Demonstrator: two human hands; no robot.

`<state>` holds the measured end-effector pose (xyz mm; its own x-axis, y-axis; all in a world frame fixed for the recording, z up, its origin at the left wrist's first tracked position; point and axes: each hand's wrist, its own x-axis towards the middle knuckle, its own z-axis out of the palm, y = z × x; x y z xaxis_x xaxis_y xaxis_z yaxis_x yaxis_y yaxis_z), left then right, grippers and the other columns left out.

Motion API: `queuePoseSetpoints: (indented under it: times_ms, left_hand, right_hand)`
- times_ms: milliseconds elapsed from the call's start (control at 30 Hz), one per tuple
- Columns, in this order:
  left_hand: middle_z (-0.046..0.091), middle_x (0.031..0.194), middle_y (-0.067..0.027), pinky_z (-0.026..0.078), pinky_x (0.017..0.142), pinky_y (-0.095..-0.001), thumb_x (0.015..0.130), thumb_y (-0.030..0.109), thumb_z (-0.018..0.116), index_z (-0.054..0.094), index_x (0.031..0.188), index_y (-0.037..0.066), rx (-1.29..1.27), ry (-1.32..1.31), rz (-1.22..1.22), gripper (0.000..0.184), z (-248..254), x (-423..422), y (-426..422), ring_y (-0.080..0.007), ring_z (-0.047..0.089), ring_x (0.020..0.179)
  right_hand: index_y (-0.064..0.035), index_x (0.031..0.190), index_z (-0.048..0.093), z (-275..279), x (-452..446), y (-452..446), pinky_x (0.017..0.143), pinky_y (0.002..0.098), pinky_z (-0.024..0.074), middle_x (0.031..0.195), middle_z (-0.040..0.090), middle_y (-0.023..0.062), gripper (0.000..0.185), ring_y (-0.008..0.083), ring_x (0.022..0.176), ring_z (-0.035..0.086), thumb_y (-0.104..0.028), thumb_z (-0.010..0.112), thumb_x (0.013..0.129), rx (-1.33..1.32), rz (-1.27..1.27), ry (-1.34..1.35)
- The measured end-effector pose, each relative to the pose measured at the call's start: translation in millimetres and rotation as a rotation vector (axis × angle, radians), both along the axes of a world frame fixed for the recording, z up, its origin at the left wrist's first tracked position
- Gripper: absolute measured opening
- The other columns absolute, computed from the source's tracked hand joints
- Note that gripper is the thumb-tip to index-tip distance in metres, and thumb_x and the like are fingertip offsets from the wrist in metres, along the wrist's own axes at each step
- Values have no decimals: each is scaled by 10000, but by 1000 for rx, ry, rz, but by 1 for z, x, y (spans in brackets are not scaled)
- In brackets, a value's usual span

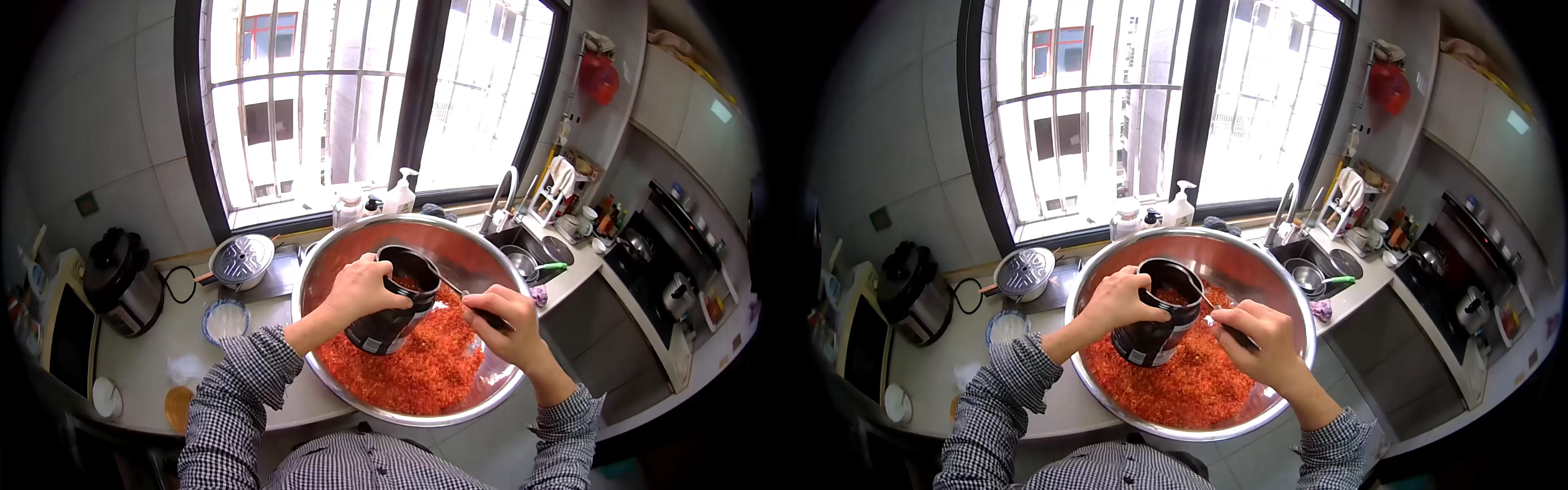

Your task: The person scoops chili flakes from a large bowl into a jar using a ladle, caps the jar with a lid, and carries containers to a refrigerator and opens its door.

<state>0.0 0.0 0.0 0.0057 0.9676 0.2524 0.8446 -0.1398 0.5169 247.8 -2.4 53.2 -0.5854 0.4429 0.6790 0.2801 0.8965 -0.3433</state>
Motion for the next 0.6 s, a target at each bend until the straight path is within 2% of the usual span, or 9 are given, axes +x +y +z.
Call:
queuePoseSetpoints:
  times_ms: [67,100,267,300,333,433,467,500,600]
  left_hand:
    - [556,979,-175,465,814,-389,543,481,746,651,856,50,10,-55,16,541,-1,0,-3,-316,574,925]
    - [555,964,-181,465,807,-386,540,484,750,645,832,49,44,-25,30,534,1,-17,-9,-317,573,916]
    - [548,842,-137,455,746,-365,540,429,782,603,763,18,121,-64,107,501,-10,-27,-21,-288,567,838]
    - [549,828,-132,456,736,-370,537,430,782,599,758,16,104,-78,123,504,-8,-27,-24,-288,567,833]
    - [571,939,-160,462,760,-380,535,394,791,574,730,6,86,-81,138,485,-3,-26,-30,-310,571,876]
    - [548,1121,-202,463,823,-383,527,316,810,549,706,6,340,-60,-16,442,-15,-33,-40,-338,566,966]
    - [475,1256,-233,451,885,-389,514,243,823,539,694,11,382,-31,-70,409,-17,-34,-46,-362,535,1071]
    - [455,1252,-270,444,906,-416,522,267,814,527,683,16,429,-10,-65,414,-23,-34,-51,-419,501,1097]
    - [417,1288,-286,426,940,-447,508,261,824,538,682,32,496,56,-77,406,-28,-38,-56,-458,449,1158]
  right_hand:
    - [-30,871,653,1,9,0,499,276,450,682,605,112,155,189,569,596,-55,693,723,81,4,-23]
    - [-10,875,651,-10,0,2,499,262,451,691,618,88,152,149,570,588,-69,691,741,14,2,77]
    - [-13,919,650,-19,37,6,517,173,418,725,608,37,123,57,575,533,-61,634,807,-576,-149,618]
    - [-21,926,645,-26,42,12,501,176,409,722,605,30,125,50,567,520,-74,637,813,-583,-228,601]
    - [-28,920,647,-39,46,19,501,174,403,716,601,22,118,49,564,514,-76,638,813,-616,-279,544]
    - [-38,887,661,-97,52,45,519,198,407,704,603,0,108,56,575,511,-95,651,795,-622,-386,342]
    - [-49,879,664,-124,59,55,540,221,426,708,614,18,118,76,589,536,-113,659,780,-587,-456,256]
    - [-59,871,668,-146,65,61,562,244,446,712,625,36,128,96,602,561,-131,667,765,-553,-524,170]
    - [-85,846,676,-166,64,57,633,319,474,771,649,95,147,213,686,628,-176,676,730,-450,-577,19]
